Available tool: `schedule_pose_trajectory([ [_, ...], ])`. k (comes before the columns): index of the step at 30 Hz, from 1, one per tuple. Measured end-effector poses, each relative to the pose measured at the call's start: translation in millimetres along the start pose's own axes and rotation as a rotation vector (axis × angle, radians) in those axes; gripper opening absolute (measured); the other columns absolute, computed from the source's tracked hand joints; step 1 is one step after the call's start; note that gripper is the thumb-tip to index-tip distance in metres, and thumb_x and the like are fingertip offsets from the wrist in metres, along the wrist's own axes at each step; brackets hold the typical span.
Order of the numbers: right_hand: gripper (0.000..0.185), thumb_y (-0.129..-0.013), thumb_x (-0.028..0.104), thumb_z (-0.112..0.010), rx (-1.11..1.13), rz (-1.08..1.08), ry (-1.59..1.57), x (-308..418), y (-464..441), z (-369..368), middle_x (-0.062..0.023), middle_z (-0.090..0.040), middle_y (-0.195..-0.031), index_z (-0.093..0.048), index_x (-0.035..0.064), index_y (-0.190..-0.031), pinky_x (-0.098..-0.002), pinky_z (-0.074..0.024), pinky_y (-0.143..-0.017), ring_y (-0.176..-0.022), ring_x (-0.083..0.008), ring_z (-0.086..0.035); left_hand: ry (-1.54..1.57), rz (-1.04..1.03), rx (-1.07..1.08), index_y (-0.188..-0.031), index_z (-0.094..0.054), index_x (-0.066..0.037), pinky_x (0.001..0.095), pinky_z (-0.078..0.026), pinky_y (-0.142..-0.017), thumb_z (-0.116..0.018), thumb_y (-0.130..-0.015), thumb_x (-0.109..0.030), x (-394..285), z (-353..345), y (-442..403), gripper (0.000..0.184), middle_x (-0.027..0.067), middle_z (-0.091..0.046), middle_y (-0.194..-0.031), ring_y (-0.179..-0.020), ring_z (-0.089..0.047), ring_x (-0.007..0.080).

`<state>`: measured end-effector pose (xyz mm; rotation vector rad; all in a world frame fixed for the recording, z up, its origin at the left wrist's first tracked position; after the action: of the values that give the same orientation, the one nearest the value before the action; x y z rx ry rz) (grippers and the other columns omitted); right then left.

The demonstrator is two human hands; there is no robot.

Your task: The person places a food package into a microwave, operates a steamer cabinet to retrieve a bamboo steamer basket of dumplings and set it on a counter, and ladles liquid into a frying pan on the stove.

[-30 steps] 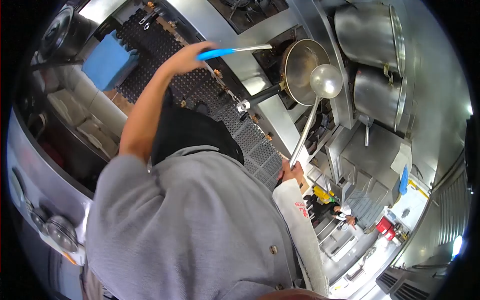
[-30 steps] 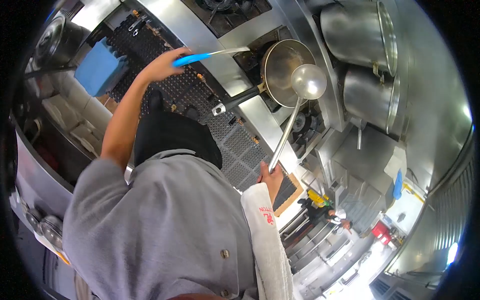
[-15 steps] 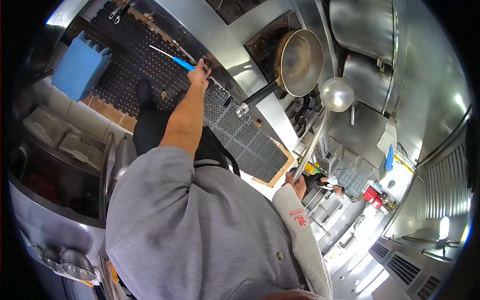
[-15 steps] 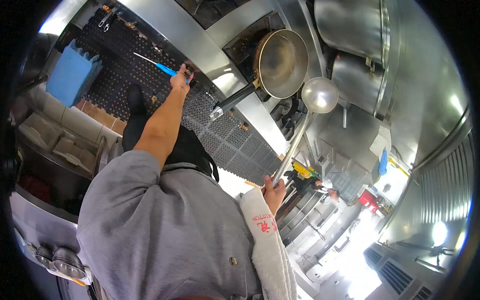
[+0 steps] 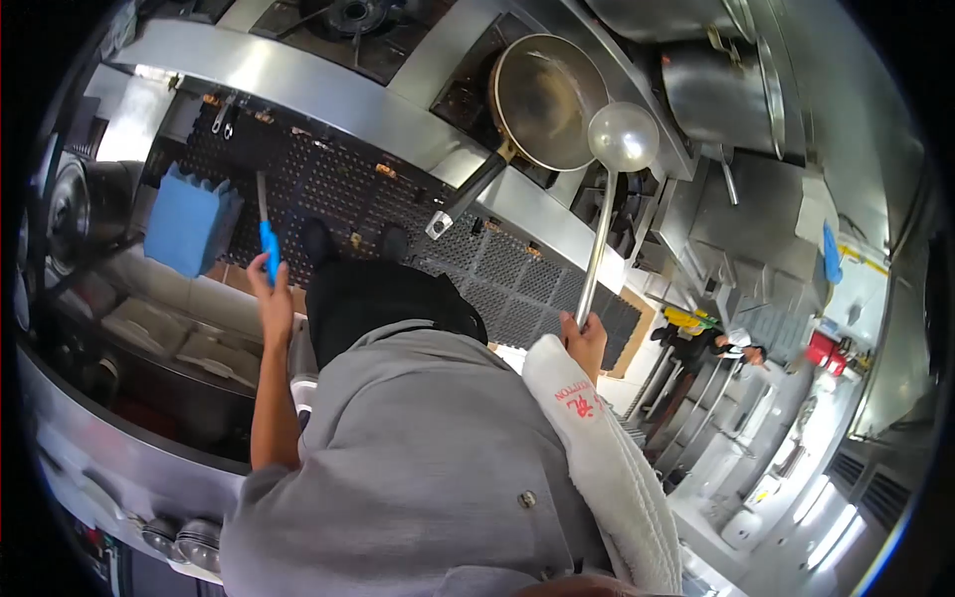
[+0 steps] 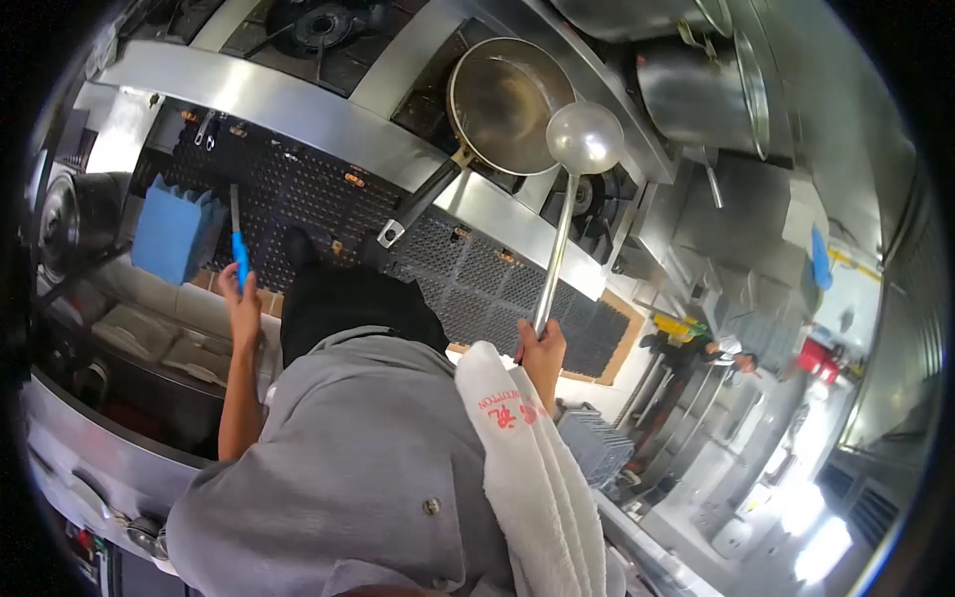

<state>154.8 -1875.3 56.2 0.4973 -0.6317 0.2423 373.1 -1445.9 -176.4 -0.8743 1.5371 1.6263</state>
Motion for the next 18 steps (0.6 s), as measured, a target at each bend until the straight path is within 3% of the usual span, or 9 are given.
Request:
schedule_pose_trajectory([
  [4, 0.024, -0.086, 0.016, -0.067, 0.052, 0.016, -0.086, -24, -14, -9, -0.0018, -0.047, -0.049, -0.049, 0.0033, -0.075, -0.0263, -0.0344, -0.036, -0.037, -0.0101, -0.046, 0.035, -0.046, 0.175, -0.135, -0.043, -0.013, 0.0187, -0.03, -0.05, -0.054, -0.095, -0.014, -114, -32, 24, 0.042, -0.0042, -0.046, -0.079, -0.06, -0.038, 0.0026],
  [9, 0.023, -0.087, 0.017, -0.066, 0.066, 0.037, -0.196, -26, -13, -11, -0.0022, -0.048, -0.05, -0.049, 0.0032, -0.078, -0.0268, -0.0346, -0.035, -0.037, -0.0099, -0.046, 0.014, 0.059, 0.741, -0.14, -0.046, -0.014, 0.0194, -0.029, -0.049, -0.053, -0.094, -0.016, -136, -159, -12, 0.046, -0.0066, -0.042, -0.073, -0.057, -0.036, 0.003],
  [10, 0.023, -0.087, 0.017, -0.066, 0.06, 0.041, -0.214, -26, -12, -10, -0.0022, -0.048, -0.05, -0.049, 0.0032, -0.078, -0.0268, -0.0346, -0.035, -0.037, -0.0099, -0.046, -0.136, -0.019, 0.752, -0.142, -0.044, -0.016, 0.022, -0.029, -0.046, -0.052, -0.094, -0.018, -142, -185, -18, 0.048, -0.0054, -0.042, -0.07, -0.052, -0.035, 0.0043],
  [11, 0.023, -0.087, 0.016, -0.065, 0.048, 0.044, -0.187, -25, -8, -6, -0.0022, -0.048, -0.05, -0.049, 0.0032, -0.078, -0.0267, -0.0348, -0.035, -0.037, -0.0098, -0.046, -0.183, 0.075, 0.816, -0.143, -0.042, -0.016, 0.0207, -0.024, -0.041, -0.051, -0.093, -0.012, -143, -206, -24, 0.051, -0.0043, -0.039, -0.068, -0.049, -0.033, 0.0037],
  [14, 0.022, -0.087, 0.016, -0.065, 0.021, 0.07, -0.186, -28, -6, 0, -0.0022, -0.048, -0.051, -0.049, 0.003, -0.078, -0.0267, -0.0351, -0.036, -0.037, -0.0097, -0.045, -0.318, 0.093, 0.802, -0.141, -0.043, -0.019, 0.0235, -0.026, -0.039, -0.053, -0.086, -0.01, -142, -257, -55, 0.056, -0.0022, -0.04, -0.065, -0.046, -0.034, 0.0068],
  [18, 0.021, -0.087, 0.015, -0.064, -0.018, 0.108, -0.261, -41, -3, 5, -0.0023, -0.048, -0.051, -0.05, 0.0027, -0.078, -0.0268, -0.0353, -0.036, -0.039, -0.0096, -0.046, -0.657, -0.094, 0.744, -0.132, -0.051, -0.021, 0.0295, -0.032, -0.039, -0.055, -0.078, -0.01, -152, -311, -90, 0.056, 0.0042, -0.048, -0.066, -0.048, -0.044, 0.0135],
])
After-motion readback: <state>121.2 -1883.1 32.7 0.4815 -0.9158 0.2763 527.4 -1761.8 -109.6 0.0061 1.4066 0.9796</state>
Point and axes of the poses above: each hand's wrist, its own y-axis away from the middle knuckle, its own z-axis out of the back of the hand, x = y × z, the point moved 6 cm from there along -y, towards the middle knuckle
